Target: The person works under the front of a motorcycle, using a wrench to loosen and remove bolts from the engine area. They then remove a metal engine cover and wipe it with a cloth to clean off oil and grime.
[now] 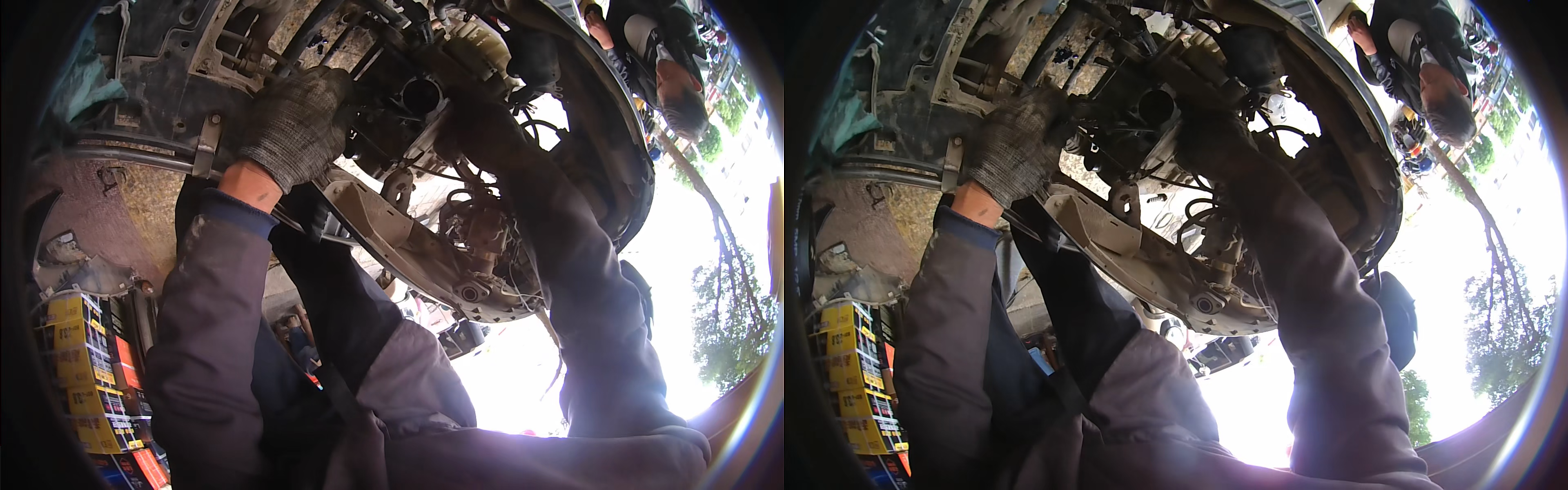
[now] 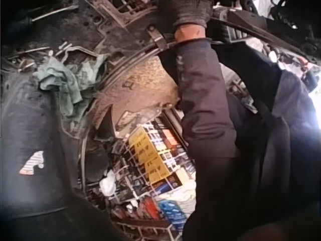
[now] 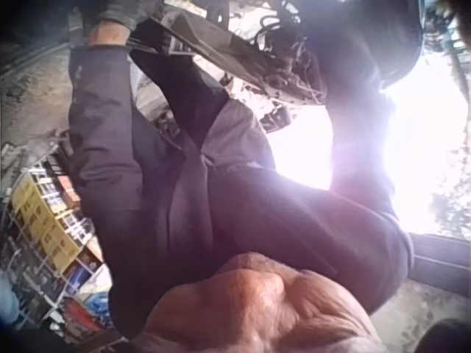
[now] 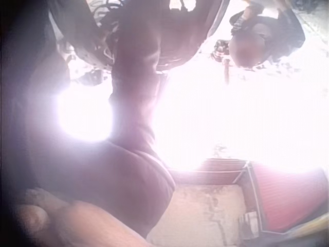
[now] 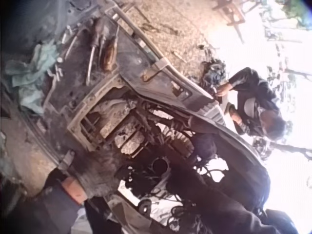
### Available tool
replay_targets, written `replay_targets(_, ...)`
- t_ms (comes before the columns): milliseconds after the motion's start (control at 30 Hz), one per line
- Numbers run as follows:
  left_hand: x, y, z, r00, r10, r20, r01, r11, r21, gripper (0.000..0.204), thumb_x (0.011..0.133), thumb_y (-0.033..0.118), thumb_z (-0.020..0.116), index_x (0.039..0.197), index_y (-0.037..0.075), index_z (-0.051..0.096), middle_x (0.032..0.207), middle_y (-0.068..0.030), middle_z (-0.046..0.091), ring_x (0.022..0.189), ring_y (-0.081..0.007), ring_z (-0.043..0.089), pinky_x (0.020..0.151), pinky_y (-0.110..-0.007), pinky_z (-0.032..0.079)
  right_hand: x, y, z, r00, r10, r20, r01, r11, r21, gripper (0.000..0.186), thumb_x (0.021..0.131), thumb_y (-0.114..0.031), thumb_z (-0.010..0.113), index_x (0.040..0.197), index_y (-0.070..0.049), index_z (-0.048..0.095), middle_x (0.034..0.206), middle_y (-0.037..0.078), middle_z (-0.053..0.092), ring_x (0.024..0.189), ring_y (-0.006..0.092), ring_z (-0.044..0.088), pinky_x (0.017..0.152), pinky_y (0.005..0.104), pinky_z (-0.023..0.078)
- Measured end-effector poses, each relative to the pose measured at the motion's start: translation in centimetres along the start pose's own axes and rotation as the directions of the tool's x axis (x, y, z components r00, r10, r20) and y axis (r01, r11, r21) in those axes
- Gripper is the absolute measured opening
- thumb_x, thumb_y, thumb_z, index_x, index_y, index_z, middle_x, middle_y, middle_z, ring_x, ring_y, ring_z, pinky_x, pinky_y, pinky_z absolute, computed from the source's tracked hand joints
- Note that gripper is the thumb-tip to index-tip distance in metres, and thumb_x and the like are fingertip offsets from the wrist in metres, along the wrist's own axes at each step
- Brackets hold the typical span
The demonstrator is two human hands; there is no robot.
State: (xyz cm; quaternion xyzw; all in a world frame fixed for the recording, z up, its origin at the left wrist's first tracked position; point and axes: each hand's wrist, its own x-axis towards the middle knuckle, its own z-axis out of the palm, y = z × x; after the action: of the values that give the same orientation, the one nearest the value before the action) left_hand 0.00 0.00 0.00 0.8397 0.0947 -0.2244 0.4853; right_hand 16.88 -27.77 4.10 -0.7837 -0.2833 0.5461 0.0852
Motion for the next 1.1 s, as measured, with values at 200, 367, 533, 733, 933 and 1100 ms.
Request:
replay_targets(200, 0.2, -0.3, 0.6, 1.000, -0.013, -0.028, 0.014, 0.999, 0.037, 0.030, 0.093, 0.033, 0.058, 0.106, 0.007, 0.066, 0.106, -0.0156, 0.066, 0.098, -0.0338, 0.064, 0.085, -0.044, 0.052, 1.0, -5.6, -1.8, 0.977, 0.212, -0.031, -0.200, 0.955, 0.218, 0.043, 0.096, -0.009, 0.055, 0.135, 0.003, 0.042, 0.087, 0.012, 0.063, 0.067, 0.0195, 0.064, 0.056, 0.0324, 0.052)
replay_targets(367, 0.0, 0.1, 0.3, 1.000, -0.003, 0.029, -0.001, 0.991, 0.135, 0.030, 0.076, 0.018, 0.065, 0.104, 0.006, 0.067, 0.100, -0.0164, 0.069, 0.094, -0.0333, 0.068, 0.081, -0.045, 0.055, -1.2, -12.2, -2.8, 0.992, 0.107, -0.066, -0.033, 0.732, 0.681, 0.047, 0.097, -0.012, 0.054, 0.140, 0.003, 0.039, 0.098, 0.014, 0.063, 0.077, 0.0175, 0.064, 0.058, 0.0281, 0.052)
replay_targets(533, 0.1, 0.5, -0.2, 0.999, -0.017, 0.039, 0.014, 0.997, 0.069, 0.029, 0.078, 0.020, 0.065, 0.103, 0.005, 0.066, 0.101, -0.0173, 0.067, 0.095, -0.0349, 0.066, 0.082, -0.046, 0.053, -1.1, -14.3, -3.4, 0.997, 0.049, -0.060, -0.015, 0.881, 0.473, 0.041, 0.093, -0.008, 0.056, 0.133, 0.002, 0.050, 0.109, 0.012, 0.064, 0.082, 0.0176, 0.063, 0.066, 0.0288, 0.052)
replay_targets(733, 0.6, 0.2, -0.3, 1.000, 0.007, 0.009, -0.006, 0.997, -0.082, 0.027, 0.085, 0.024, 0.064, 0.104, 0.005, 0.065, 0.102, -0.0173, 0.066, 0.095, -0.0362, 0.064, 0.082, -0.046, 0.052, -1.3, -13.1, -2.2, 0.921, -0.308, -0.239, 0.263, 0.943, -0.202, 0.042, 0.089, -0.010, 0.060, 0.130, -0.001, 0.052, 0.095, 0.022, 0.067, 0.082, 0.0377, 0.067, 0.073, 0.0427, 0.055)
replay_targets(933, 0.4, 0.2, 0.3, 1.000, 0.004, 0.004, -0.004, 1.000, 0.008, 0.024, 0.077, 0.017, 0.065, 0.099, 0.008, 0.066, 0.098, -0.0159, 0.069, 0.094, -0.0332, 0.067, 0.078, -0.044, 0.055, 5.0, -17.5, -3.9, 0.899, -0.358, -0.253, 0.356, 0.933, -0.053, 0.048, 0.085, -0.016, 0.065, 0.130, -0.005, 0.053, 0.098, 0.020, 0.068, 0.088, 0.0388, 0.066, 0.077, 0.0448, 0.054)
replay_targets(1100, 0.0, -0.9, 2.9, 0.994, -0.017, -0.111, 0.006, 0.995, -0.099, 0.039, 0.085, 0.027, 0.060, 0.121, 0.011, 0.058, 0.120, -0.0171, 0.060, 0.112, -0.0331, 0.058, 0.095, -0.049, 0.045, 10.6, -24.4, -3.4, 0.873, -0.441, -0.210, 0.371, 0.878, -0.303, 0.055, 0.085, -0.008, 0.060, 0.138, -0.018, 0.052, 0.084, 0.014, 0.061, 0.072, 0.0314, 0.061, 0.063, 0.0402, 0.051)
